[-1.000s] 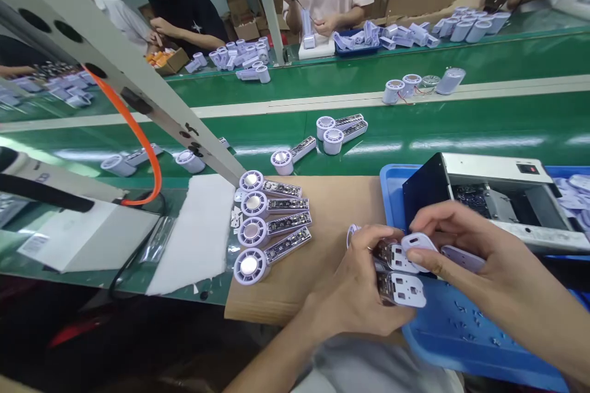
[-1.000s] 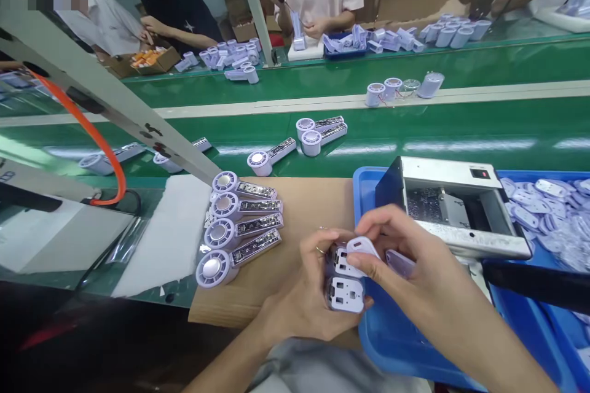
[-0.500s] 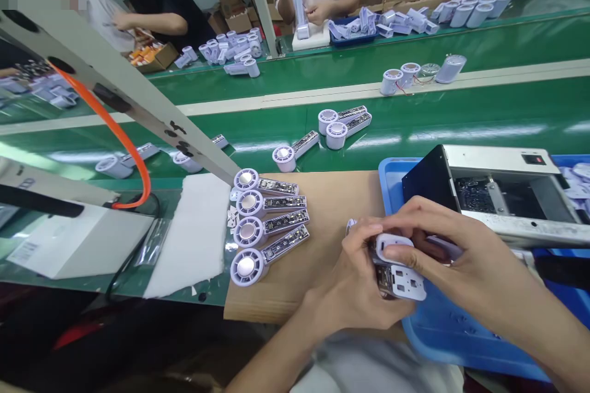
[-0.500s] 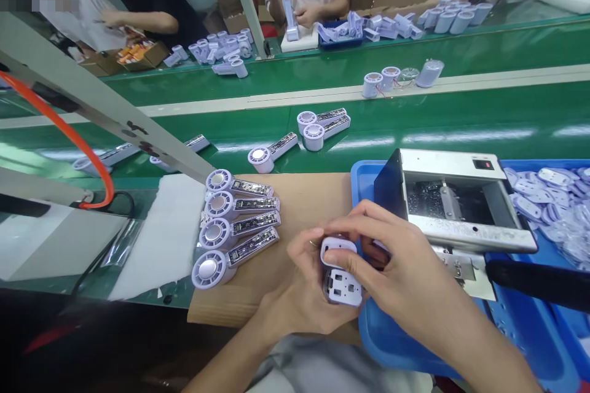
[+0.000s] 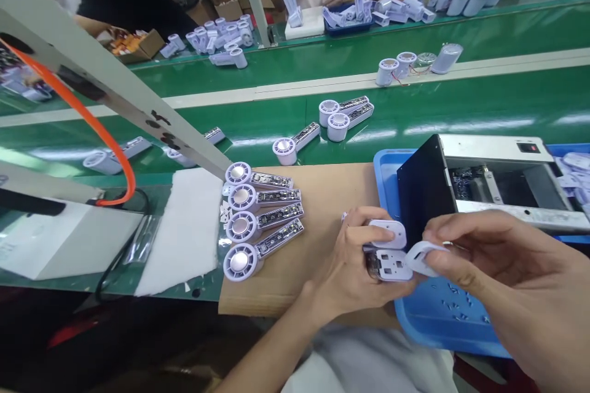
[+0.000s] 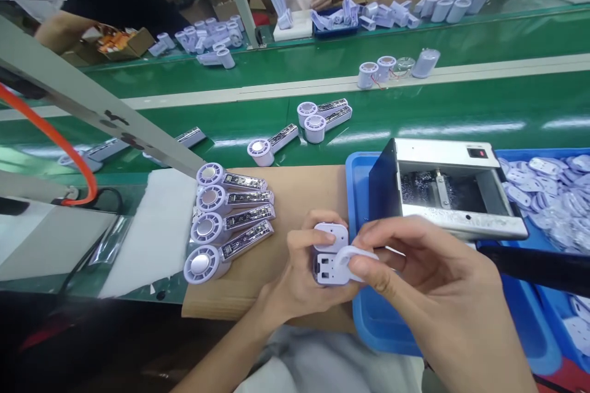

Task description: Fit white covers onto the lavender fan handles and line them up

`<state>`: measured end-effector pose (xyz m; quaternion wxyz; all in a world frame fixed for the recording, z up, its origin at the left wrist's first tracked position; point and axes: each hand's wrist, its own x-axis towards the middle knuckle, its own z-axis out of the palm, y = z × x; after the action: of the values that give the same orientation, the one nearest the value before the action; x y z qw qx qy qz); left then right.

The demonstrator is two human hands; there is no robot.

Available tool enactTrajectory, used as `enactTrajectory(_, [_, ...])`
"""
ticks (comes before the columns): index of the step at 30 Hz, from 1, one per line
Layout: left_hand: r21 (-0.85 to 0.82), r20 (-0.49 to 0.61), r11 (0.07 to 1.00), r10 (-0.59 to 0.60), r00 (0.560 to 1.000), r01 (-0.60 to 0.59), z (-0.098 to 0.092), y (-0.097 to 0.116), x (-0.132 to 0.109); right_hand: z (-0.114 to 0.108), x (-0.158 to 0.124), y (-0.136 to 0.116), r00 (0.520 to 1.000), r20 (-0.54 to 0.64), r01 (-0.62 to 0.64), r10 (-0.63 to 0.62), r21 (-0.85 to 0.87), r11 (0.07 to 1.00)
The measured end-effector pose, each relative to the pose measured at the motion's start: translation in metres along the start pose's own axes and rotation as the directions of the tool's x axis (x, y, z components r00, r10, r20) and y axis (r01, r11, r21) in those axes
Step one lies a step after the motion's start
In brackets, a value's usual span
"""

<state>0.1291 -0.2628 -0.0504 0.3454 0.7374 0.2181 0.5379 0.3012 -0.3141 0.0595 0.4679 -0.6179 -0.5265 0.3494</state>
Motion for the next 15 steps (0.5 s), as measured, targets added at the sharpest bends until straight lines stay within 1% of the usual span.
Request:
enactTrajectory(2, [-0.004,-0.013,1.0,0.019,1.0,-0.019,0.003,-0.003,-0.002,0.001,0.005,0.003,0.997,0.037,-0.069,0.074,-0.126,0.99])
enactTrajectory(3, [-0.004,-0.02,0.999,0.035,0.999,-0.035,0.005,-0.004,-0.003,0.002,0.008,0.004,0.995,0.05,-0.075,0.083,-0.157,0.985])
enactTrajectory(7, [-0.007,-0.029,0.996,0.089,0.996,-0.09,0.007,-0.01,-0.006,0.01,0.017,0.003,0.996,0.06,-0.051,0.064,-0.191,0.98])
enactTrajectory(9, [-0.011,-0.008,0.994,0.109,0.994,-0.11,0.005,-0.011,-0.004,0.01,0.013,0.002,0.996,0.052,-0.057,0.069,-0.197,0.979])
enactTrajectory(11, [-0.02,0.025,0.99,0.138,0.99,-0.138,0.0,-0.011,-0.001,0.007,-0.002,0.005,0.995,0.051,-0.071,0.084,-0.206,0.976])
enactTrajectory(13, [-0.029,0.055,0.985,0.169,0.984,-0.168,-0.004,-0.009,0.001,0.0,-0.03,0.015,0.997,0.041,-0.051,0.062,-0.223,0.974])
enactTrajectory(14, [-0.03,0.066,0.984,0.179,0.982,-0.177,-0.006,-0.007,0.002,-0.004,-0.046,0.022,1.0,0.001,-0.014,0.015,-0.239,0.971])
enactTrajectory(15, [-0.026,0.063,0.984,0.18,0.982,-0.178,-0.006,-0.006,0.003,-0.008,-0.063,0.03,0.994,-0.085,0.039,-0.063,-0.263,0.964])
